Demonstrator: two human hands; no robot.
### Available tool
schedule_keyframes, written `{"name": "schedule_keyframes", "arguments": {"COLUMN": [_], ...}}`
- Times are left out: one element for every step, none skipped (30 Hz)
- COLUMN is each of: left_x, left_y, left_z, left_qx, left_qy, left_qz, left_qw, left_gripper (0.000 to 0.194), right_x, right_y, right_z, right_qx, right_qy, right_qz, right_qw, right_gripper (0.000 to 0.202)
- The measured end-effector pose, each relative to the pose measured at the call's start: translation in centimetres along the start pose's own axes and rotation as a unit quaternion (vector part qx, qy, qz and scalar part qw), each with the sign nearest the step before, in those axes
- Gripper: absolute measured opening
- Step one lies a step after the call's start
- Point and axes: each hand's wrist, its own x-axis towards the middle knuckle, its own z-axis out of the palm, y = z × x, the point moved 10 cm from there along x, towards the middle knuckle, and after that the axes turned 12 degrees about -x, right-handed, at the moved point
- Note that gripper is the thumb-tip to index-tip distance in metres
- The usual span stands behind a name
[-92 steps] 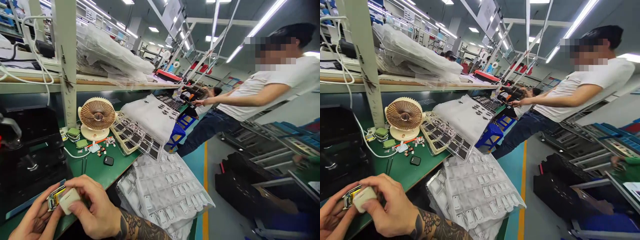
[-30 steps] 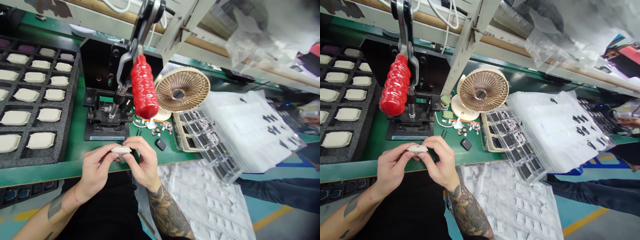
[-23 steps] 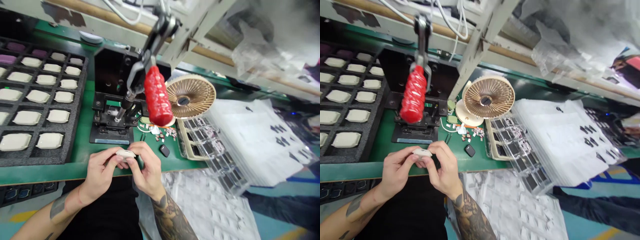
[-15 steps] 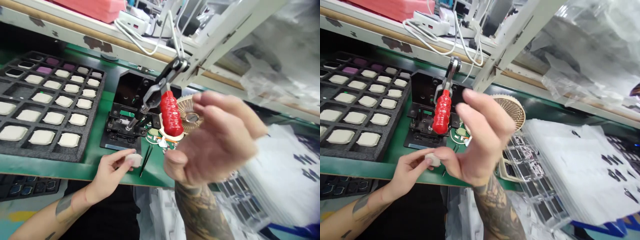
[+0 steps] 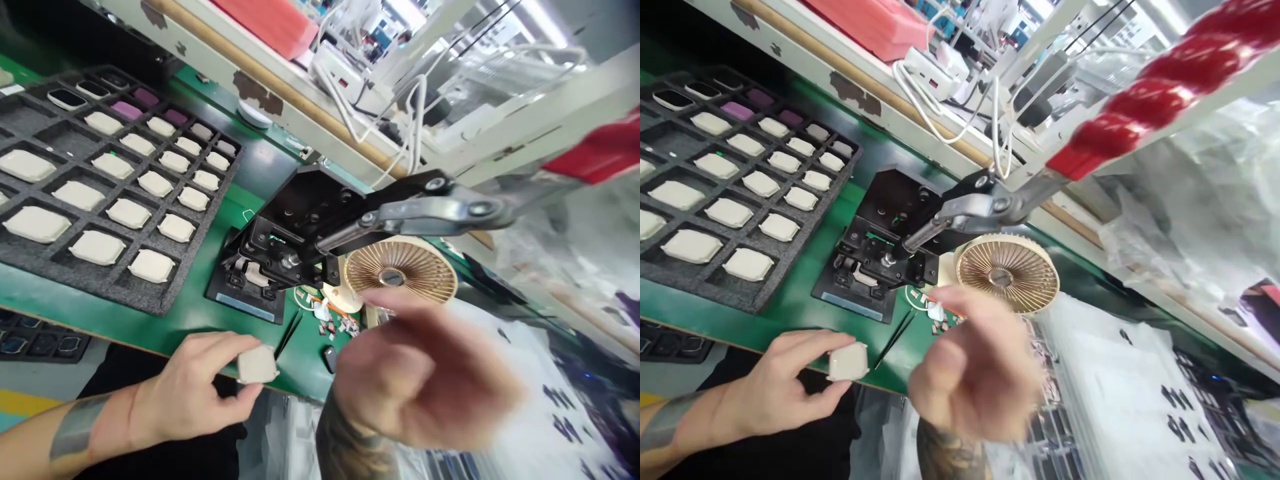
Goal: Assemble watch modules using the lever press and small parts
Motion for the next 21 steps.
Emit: {"name": "schedule_keyframes", "arguments": {"left_x": [-0.3, -0.4, -0.4, -0.2, 0.0, 0.2, 0.4, 0.6, 0.7, 0.7, 0.7, 0.6, 0.6, 0.6, 0.5, 0.5, 0.6, 0.6, 0.7, 0.7, 0.7], "left_y": [0.5, 0.7, 0.6, 0.3, -0.1, -0.5, -0.8, -1.0, -1.0, -1.0, -0.8, -0.6, -0.3, -0.1, 0.1, 0.2, 0.2, 0.0, -0.2, -0.6, -1.0], "left_z": [-0.9, -1.8, -2.6, -3.2, -3.6, -3.8, -3.9, -3.8, -3.5, -3.3, -3.1, -2.9, -2.8, -2.7, -2.7, -2.7, -2.6, -2.5, -2.5, -2.5, -2.6], "left_qx": [0.027, 0.045, 0.053, 0.056, 0.054, 0.049, 0.043, 0.039, 0.037, 0.038, 0.044, 0.055, 0.069, 0.083, 0.094, 0.102, 0.109, 0.114, 0.119, 0.124, 0.128], "left_qy": [0.013, 0.025, 0.033, 0.039, 0.042, 0.042, 0.041, 0.038, 0.033, 0.027, 0.021, 0.016, 0.011, 0.007, 0.004, 0.001, -0.004, -0.007, -0.008, -0.006, -0.003], "left_qz": [0.020, 0.026, 0.020, 0.008, -0.006, -0.019, -0.026, -0.028, -0.025, -0.018, -0.007, 0.005, 0.019, 0.033, 0.046, 0.055, 0.059, 0.058, 0.052, 0.042, 0.030], "left_qw": [0.999, 0.998, 0.998, 0.998, 0.998, 0.998, 0.998, 0.998, 0.998, 0.999, 0.999, 0.998, 0.997, 0.996, 0.995, 0.993, 0.992, 0.992, 0.991, 0.991, 0.991], "left_gripper": [0.042, 0.041, 0.039, 0.036, 0.033, 0.032, 0.032, 0.034, 0.035, 0.036, 0.038, 0.039, 0.042, 0.044, 0.047, 0.049, 0.051, 0.052, 0.054, 0.055, 0.055], "right_x": [-1.3, -2.4, -3.4, -4.3, -5.1, -5.6, -5.8, -5.9, -5.9, -5.8, -5.6, -5.4, -5.2, -5.0, -4.9, -4.9, -4.8, -4.8, -4.8, -4.7, -4.7], "right_y": [-0.9, -1.6, -2.0, -2.0, -1.8, -1.4, -0.9, -0.3, 0.2, 0.6, 0.9, 1.0, 1.0, 0.9, 0.8, 0.7, 0.5, 0.2, 0.0, -0.3, -0.5], "right_z": [0.9, 2.4, 4.5, 6.9, 9.1, 11.0, 12.6, 13.9, 14.9, 15.6, 16.1, 16.4, 16.6, 16.7, 16.7, 16.8, 16.8, 16.8, 16.8, 16.5, 16.1], "right_qx": [-0.003, -0.010, -0.022, -0.038, -0.056, -0.076, -0.094, -0.110, -0.122, -0.131, -0.138, -0.144, -0.149, -0.156, -0.163, -0.169, -0.172, -0.173, -0.173, -0.173, -0.174], "right_qy": [-0.005, -0.029, -0.071, -0.127, -0.179, -0.215, -0.243, -0.268, -0.289, -0.305, -0.317, -0.325, -0.330, -0.333, -0.334, -0.335, -0.336, -0.337, -0.335, -0.331, -0.322], "right_qz": [-0.002, -0.005, -0.009, -0.013, -0.014, -0.014, -0.011, -0.007, -0.003, 0.000, 0.000, -0.003, -0.008, -0.013, -0.019, -0.024, -0.030, -0.038, -0.045, -0.050, -0.051], "right_qw": [1.000, 1.000, 0.997, 0.991, 0.982, 0.974, 0.965, 0.957, 0.950, 0.943, 0.938, 0.935, 0.932, 0.930, 0.928, 0.927, 0.925, 0.925, 0.925, 0.926, 0.929], "right_gripper": [0.044, 0.046, 0.049, 0.052, 0.055, 0.056, 0.057, 0.056, 0.054, 0.051, 0.048, 0.044, 0.041, 0.039, 0.038, 0.037, 0.036, 0.036, 0.035, 0.035, 0.036]}}
